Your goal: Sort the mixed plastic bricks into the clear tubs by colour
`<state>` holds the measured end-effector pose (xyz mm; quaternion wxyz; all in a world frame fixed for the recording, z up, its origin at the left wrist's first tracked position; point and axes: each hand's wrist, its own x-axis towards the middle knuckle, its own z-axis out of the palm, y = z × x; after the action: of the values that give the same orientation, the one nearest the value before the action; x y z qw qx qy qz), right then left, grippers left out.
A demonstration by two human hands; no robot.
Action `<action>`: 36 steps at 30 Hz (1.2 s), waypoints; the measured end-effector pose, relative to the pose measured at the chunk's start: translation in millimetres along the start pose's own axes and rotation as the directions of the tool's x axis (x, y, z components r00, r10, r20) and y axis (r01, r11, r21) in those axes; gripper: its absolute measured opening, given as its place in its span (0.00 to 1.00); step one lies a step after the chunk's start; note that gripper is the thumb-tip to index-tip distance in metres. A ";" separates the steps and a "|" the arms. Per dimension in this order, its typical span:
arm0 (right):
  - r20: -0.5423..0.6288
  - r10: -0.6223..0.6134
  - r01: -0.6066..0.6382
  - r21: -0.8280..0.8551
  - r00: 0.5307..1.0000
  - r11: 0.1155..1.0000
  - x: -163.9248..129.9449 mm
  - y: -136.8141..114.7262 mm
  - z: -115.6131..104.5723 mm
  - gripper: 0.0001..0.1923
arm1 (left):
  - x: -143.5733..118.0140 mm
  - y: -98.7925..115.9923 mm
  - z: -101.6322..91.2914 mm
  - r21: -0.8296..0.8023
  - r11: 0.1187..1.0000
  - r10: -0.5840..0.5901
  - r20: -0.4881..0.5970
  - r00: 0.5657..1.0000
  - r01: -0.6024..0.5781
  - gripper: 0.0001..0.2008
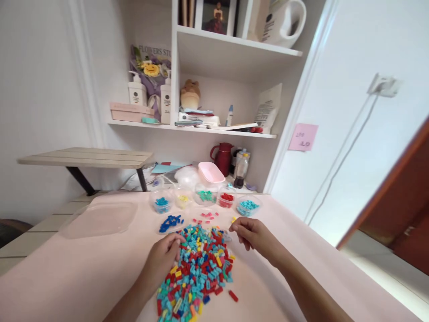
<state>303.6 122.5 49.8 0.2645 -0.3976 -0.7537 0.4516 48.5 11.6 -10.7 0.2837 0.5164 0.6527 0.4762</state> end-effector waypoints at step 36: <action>0.034 -0.070 0.077 -0.307 0.997 0.949 -11.3 33.8 -1.2 0.18 | 2.2 13.8 -4.7 0.055 0.993 -0.104 0.052 0.993 0.101 0.19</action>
<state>322.9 123.0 19.8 0.2073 -0.4005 -0.8321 0.3227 49.4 12.3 3.9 0.3118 0.5024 0.6826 0.4294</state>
